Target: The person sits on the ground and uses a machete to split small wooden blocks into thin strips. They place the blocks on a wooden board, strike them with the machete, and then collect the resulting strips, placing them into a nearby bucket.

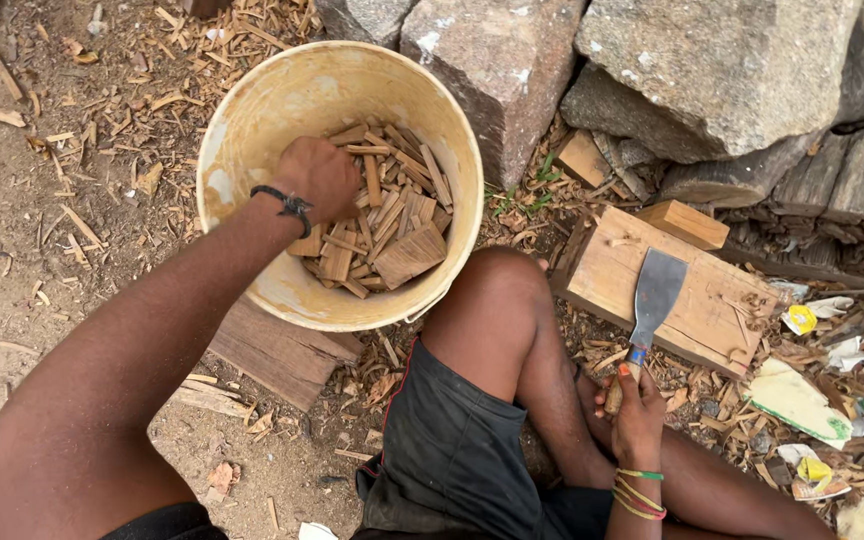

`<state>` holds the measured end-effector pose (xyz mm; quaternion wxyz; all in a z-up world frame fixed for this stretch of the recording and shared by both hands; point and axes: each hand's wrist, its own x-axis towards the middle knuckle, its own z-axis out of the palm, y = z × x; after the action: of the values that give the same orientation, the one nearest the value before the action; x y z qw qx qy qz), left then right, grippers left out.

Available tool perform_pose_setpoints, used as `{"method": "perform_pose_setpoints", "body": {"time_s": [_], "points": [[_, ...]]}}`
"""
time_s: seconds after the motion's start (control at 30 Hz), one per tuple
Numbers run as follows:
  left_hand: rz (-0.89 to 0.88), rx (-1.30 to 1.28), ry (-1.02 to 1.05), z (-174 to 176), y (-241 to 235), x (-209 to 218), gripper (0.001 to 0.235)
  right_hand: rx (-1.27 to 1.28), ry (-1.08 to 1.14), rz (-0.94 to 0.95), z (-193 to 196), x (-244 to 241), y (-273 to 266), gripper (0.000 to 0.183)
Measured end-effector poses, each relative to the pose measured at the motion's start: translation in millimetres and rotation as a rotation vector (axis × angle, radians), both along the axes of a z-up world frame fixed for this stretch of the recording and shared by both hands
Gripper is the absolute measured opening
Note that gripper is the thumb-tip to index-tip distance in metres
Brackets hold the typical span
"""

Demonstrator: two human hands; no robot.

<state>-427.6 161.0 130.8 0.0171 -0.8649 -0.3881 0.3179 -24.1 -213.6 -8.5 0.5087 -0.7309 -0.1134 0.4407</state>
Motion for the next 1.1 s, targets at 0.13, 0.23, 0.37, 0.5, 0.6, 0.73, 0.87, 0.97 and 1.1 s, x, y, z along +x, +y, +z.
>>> {"method": "perform_pose_setpoints", "body": {"time_s": [0.13, 0.23, 0.37, 0.5, 0.6, 0.73, 0.87, 0.97, 1.1], "points": [[-0.007, 0.085, 0.008, -23.2, -15.8, -0.4, 0.022, 0.025, 0.0, -0.001, -1.7, 1.2, -3.2, 0.019], [0.1, 0.038, 0.065, -29.4, -24.1, -5.0, 0.025, 0.025, 0.015, -0.001, -3.9, 3.9, -2.3, 0.019], [0.253, 0.031, -0.007, -1.4, -33.0, -2.8, 0.041, 0.05, 0.068, 0.008, -2.5, 5.1, -3.3, 0.017], [0.419, 0.191, -0.423, 66.4, -48.7, -0.7, 0.036, 0.118, 0.09, 0.003, -2.0, 7.1, -6.2, 0.017], [0.353, 0.298, -0.643, 109.9, -65.1, 22.3, 0.036, 0.148, 0.091, -0.008, -2.7, 3.5, 1.0, 0.017], [0.095, 0.332, -1.201, 141.6, -126.4, 90.3, 0.02, 0.186, 0.076, -0.064, -5.8, -2.5, 1.6, 0.016], [0.085, 0.067, -1.488, 114.5, -208.8, 195.2, 0.023, 0.333, 0.072, -0.136, -14.5, 1.4, 6.2, 0.016], [0.095, -0.001, -1.263, 60.8, -215.9, 279.1, 0.029, 0.296, 0.113, -0.197, -10.5, 5.5, 3.0, 0.014], [0.199, -0.042, -1.133, -32.7, -171.4, 347.4, 0.031, 0.304, 0.158, -0.184, -0.8, 7.3, -9.4, 0.01]]}}
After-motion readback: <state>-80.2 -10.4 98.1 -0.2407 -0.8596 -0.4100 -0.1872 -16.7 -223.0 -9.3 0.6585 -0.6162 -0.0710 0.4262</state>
